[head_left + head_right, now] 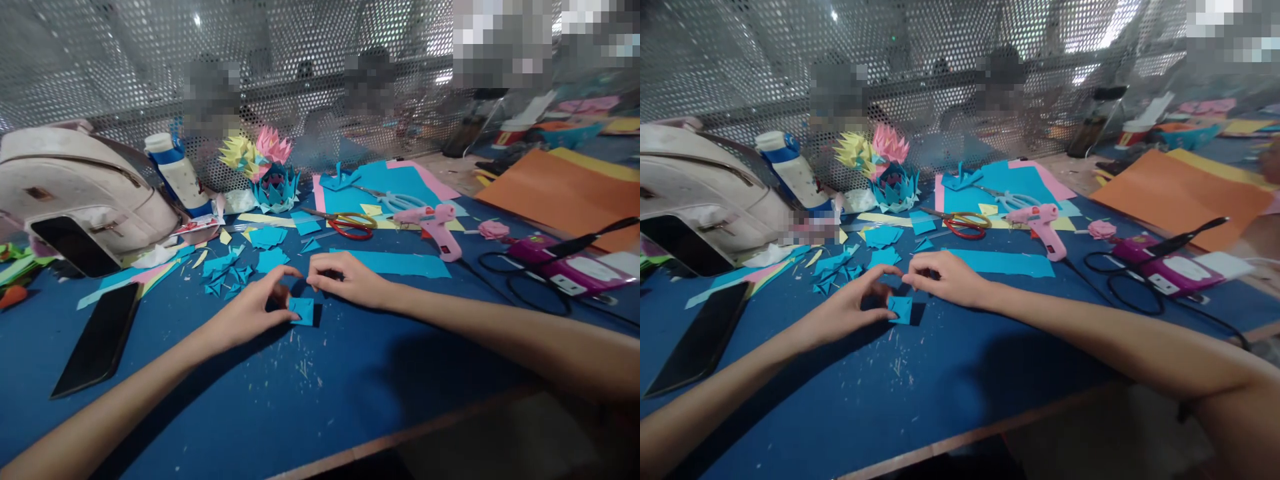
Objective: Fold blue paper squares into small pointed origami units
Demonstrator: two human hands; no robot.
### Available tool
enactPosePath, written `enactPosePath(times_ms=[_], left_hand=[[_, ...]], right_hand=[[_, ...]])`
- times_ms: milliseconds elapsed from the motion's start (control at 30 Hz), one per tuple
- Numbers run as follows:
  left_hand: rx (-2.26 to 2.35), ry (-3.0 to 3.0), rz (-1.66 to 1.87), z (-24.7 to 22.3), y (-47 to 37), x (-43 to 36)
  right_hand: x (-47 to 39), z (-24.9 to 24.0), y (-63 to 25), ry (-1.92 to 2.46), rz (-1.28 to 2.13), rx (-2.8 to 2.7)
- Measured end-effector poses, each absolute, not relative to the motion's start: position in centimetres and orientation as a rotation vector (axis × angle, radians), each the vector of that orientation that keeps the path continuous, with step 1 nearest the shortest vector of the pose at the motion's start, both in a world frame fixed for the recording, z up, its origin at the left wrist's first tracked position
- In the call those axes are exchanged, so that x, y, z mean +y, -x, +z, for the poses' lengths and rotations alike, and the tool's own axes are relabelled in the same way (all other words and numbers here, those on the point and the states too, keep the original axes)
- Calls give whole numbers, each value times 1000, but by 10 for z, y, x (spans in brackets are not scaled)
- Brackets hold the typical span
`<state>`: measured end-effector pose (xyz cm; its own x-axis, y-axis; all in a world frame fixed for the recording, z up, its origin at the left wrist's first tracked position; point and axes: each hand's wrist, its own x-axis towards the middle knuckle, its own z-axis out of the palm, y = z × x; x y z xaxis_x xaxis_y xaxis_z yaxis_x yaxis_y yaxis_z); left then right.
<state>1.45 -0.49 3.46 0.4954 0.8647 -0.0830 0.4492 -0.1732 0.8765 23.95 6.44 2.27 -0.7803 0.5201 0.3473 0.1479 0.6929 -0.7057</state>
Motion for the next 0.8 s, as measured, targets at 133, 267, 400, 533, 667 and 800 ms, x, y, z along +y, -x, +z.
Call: enactPosePath(times_ms=[133,267,400,533,667,800], left_hand=[[1000,-1858,400,41,-8,-9],[951,-1892,373,42,-3,-4],[952,-1947,404,40,-2,1],[966,-2012,426,35,-3,1],[923,-2079,406,31,-3,2],[886,-2175,396,30,-1,5]], right_hand=[[56,22,-237,385,858,-2520],[47,21,-235,292,875,-2634],[45,19,-234,246,898,-2671],[46,19,-234,202,906,-2671],[49,22,-236,127,840,-2688],[50,25,-238,1,683,-2773]])
